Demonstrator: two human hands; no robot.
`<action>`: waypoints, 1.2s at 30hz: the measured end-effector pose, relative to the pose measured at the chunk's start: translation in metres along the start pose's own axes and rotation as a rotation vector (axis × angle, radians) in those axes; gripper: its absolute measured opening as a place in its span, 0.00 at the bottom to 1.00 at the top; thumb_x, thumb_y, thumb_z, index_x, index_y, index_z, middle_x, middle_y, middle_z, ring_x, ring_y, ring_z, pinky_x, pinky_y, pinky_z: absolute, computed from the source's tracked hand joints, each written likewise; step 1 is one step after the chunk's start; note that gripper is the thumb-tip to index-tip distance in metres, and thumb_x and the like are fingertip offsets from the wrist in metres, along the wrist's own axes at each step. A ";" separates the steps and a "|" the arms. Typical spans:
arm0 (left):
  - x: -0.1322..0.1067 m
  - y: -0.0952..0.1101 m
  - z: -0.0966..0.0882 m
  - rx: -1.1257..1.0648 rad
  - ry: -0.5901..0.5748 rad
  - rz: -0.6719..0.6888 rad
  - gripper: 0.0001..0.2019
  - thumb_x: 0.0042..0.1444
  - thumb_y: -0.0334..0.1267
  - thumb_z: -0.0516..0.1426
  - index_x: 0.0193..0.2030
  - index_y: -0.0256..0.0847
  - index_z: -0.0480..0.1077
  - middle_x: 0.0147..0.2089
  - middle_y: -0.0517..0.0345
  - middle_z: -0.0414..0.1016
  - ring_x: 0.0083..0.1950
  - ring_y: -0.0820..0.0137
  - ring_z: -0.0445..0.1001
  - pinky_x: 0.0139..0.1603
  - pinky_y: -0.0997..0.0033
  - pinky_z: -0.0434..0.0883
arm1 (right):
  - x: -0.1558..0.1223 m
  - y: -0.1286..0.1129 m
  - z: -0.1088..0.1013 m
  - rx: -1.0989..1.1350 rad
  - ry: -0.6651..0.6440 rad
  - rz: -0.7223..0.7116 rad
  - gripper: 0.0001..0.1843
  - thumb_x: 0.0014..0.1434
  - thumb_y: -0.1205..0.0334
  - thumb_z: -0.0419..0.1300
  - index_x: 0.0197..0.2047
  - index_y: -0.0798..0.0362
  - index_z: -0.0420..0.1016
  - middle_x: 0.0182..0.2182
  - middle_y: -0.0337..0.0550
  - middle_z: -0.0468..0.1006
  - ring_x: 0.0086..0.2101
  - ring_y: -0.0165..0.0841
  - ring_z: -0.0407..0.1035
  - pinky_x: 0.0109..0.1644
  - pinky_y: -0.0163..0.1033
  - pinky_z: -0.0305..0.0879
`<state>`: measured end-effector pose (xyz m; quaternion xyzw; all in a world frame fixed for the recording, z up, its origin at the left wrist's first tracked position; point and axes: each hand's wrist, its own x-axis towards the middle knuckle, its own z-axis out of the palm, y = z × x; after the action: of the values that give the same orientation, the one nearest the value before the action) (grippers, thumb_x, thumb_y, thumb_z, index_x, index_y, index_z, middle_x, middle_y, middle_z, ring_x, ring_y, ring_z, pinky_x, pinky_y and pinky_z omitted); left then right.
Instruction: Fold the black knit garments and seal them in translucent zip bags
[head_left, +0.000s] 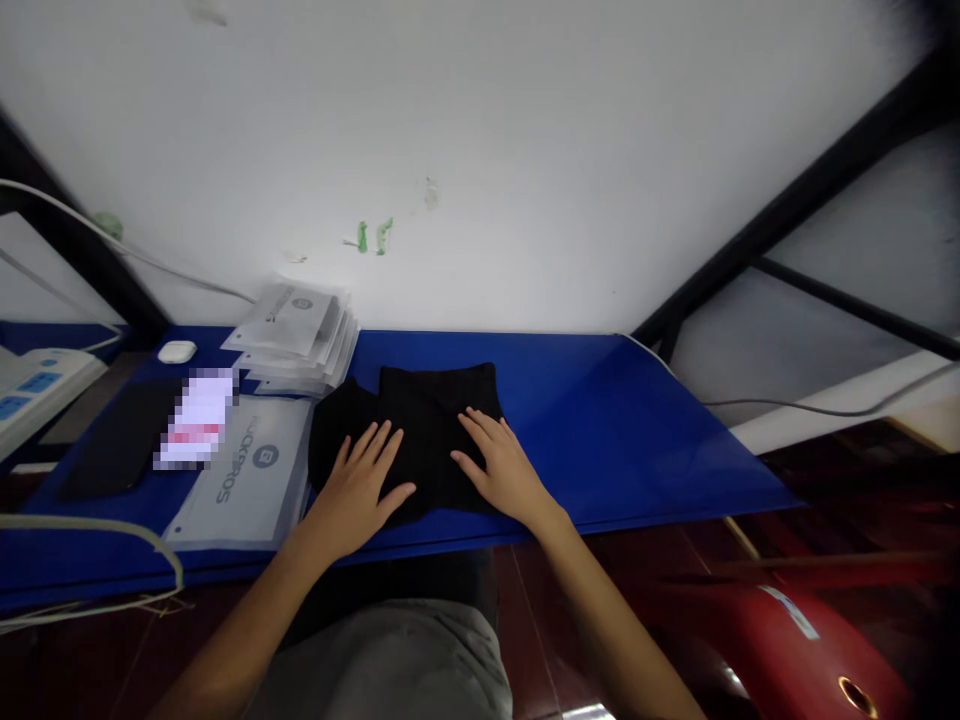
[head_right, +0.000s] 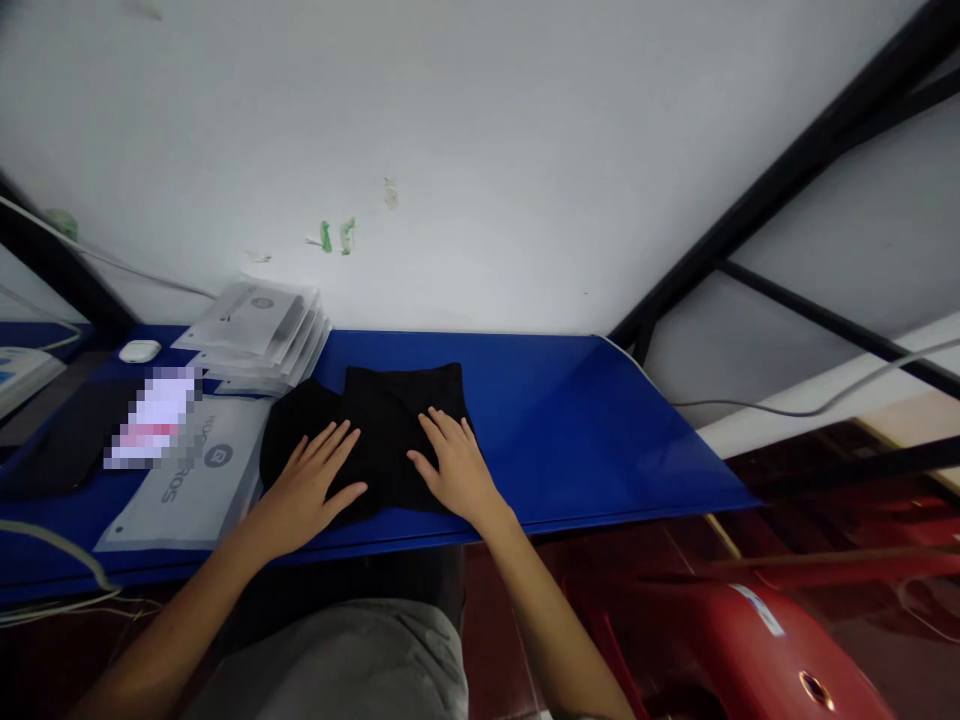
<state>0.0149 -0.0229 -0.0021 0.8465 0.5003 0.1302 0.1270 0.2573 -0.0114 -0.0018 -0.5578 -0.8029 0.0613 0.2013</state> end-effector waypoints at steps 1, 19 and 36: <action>-0.007 0.000 -0.002 -0.008 0.006 0.021 0.30 0.64 0.51 0.49 0.69 0.40 0.50 0.71 0.46 0.51 0.72 0.57 0.48 0.68 0.43 0.53 | -0.004 -0.003 -0.004 0.019 -0.002 -0.021 0.27 0.63 0.53 0.54 0.63 0.51 0.62 0.61 0.54 0.66 0.61 0.43 0.59 0.66 0.60 0.51; -0.036 0.002 -0.004 0.108 0.101 0.177 0.17 0.63 0.36 0.50 0.57 0.40 0.67 0.58 0.48 0.70 0.59 0.59 0.68 0.58 0.52 0.68 | -0.032 -0.025 -0.024 0.011 -0.169 -0.069 0.22 0.58 0.62 0.59 0.56 0.49 0.69 0.53 0.48 0.74 0.55 0.40 0.67 0.66 0.60 0.50; -0.026 0.000 -0.008 0.146 0.078 0.182 0.10 0.64 0.32 0.47 0.47 0.38 0.68 0.47 0.51 0.75 0.47 0.63 0.73 0.44 0.61 0.71 | -0.039 -0.013 -0.028 -0.078 -0.177 -0.072 0.29 0.51 0.75 0.51 0.57 0.53 0.67 0.53 0.48 0.75 0.54 0.38 0.68 0.65 0.55 0.55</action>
<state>-0.0001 -0.0451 0.0031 0.8897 0.4342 0.1373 0.0333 0.2686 -0.0553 0.0174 -0.5283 -0.8388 0.0717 0.1100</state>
